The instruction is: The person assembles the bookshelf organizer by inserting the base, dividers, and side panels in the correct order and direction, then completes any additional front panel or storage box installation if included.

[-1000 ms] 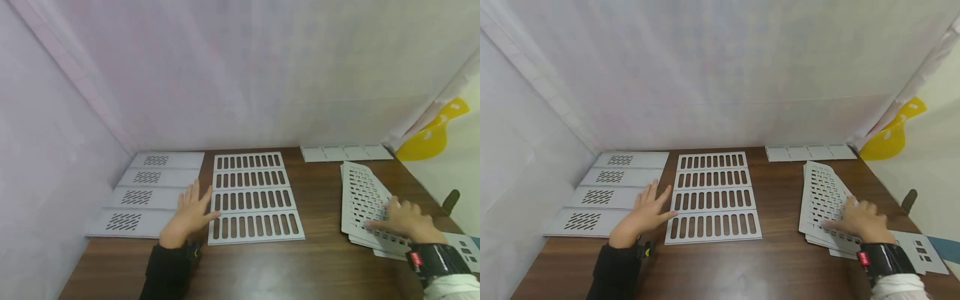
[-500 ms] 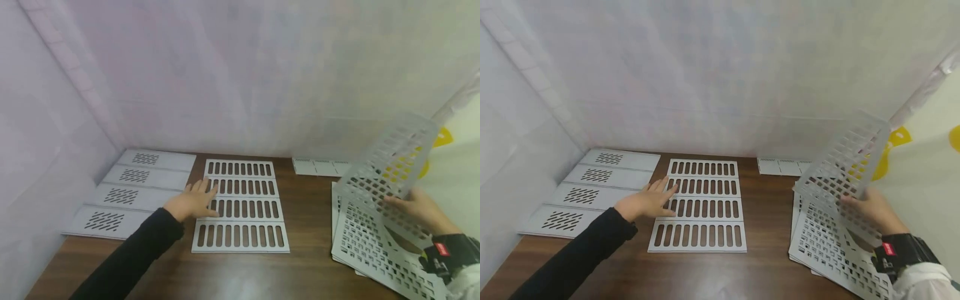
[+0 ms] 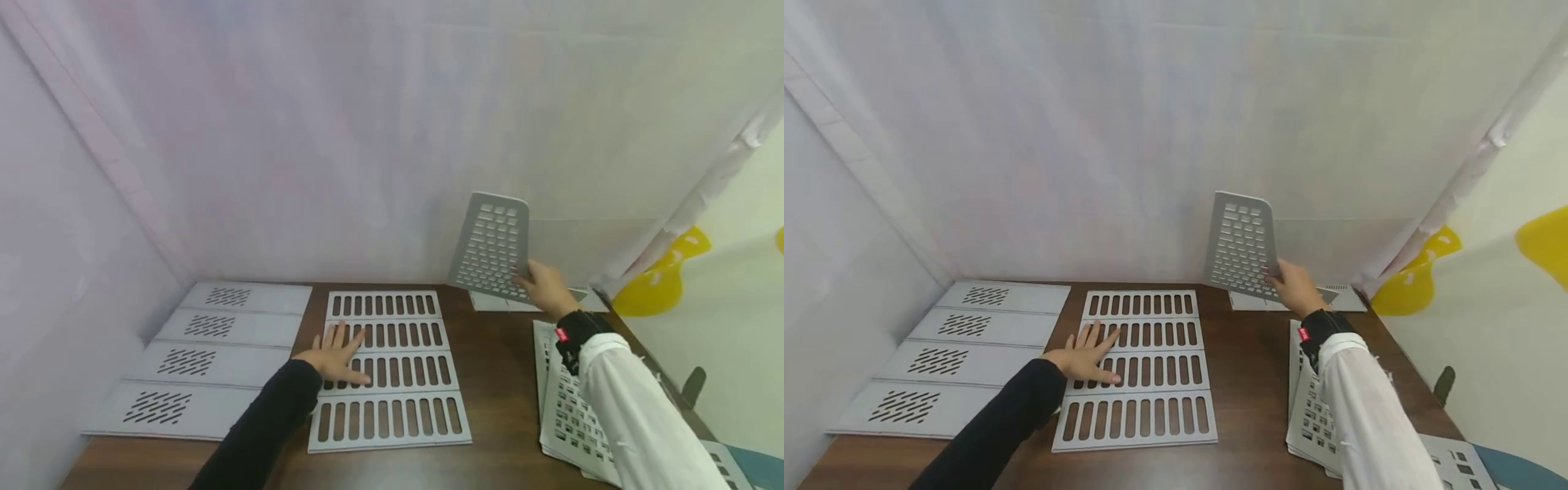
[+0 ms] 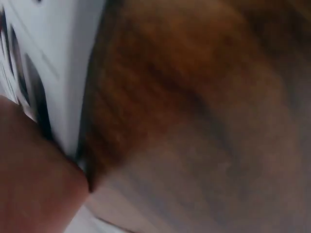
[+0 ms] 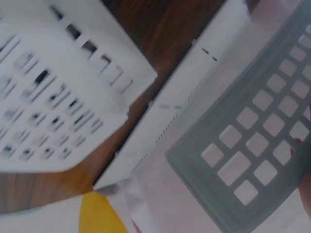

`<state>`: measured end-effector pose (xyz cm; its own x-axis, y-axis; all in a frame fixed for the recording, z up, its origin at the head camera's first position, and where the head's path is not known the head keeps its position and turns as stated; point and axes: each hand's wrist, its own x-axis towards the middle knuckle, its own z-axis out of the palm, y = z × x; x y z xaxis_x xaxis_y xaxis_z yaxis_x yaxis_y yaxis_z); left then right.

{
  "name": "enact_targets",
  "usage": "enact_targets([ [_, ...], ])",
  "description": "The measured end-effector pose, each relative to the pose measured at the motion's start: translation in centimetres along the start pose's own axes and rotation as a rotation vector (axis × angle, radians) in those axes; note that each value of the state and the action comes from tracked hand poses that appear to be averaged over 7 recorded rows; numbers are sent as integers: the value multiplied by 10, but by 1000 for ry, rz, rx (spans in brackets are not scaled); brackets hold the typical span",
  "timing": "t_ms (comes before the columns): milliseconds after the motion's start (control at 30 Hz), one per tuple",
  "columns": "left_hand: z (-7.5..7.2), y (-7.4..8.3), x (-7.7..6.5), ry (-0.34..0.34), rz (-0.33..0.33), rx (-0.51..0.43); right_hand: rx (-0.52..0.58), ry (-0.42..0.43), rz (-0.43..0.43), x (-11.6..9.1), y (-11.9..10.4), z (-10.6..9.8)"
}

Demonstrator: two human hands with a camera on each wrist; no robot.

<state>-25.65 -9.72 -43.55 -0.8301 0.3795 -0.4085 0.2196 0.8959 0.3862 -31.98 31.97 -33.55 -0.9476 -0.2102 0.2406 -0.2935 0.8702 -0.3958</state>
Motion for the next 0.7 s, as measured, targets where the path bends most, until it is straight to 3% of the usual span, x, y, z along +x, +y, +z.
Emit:
enact_targets([
  [133, 11, 0, 0, -11, -9, -44, -27, 20, 1, 10, 9, 28],
  [400, 14, 13, 8, 37, -76, -24, -79, 19, -30, 36, 7, 43],
  [600, 15, 4, 3, 57, -122, -33, -91, -44, -47, 53, -4, 59],
  [700, 18, -4, 5, 64, -110, -37, -101, -49, -23, 54, -4, 63],
])
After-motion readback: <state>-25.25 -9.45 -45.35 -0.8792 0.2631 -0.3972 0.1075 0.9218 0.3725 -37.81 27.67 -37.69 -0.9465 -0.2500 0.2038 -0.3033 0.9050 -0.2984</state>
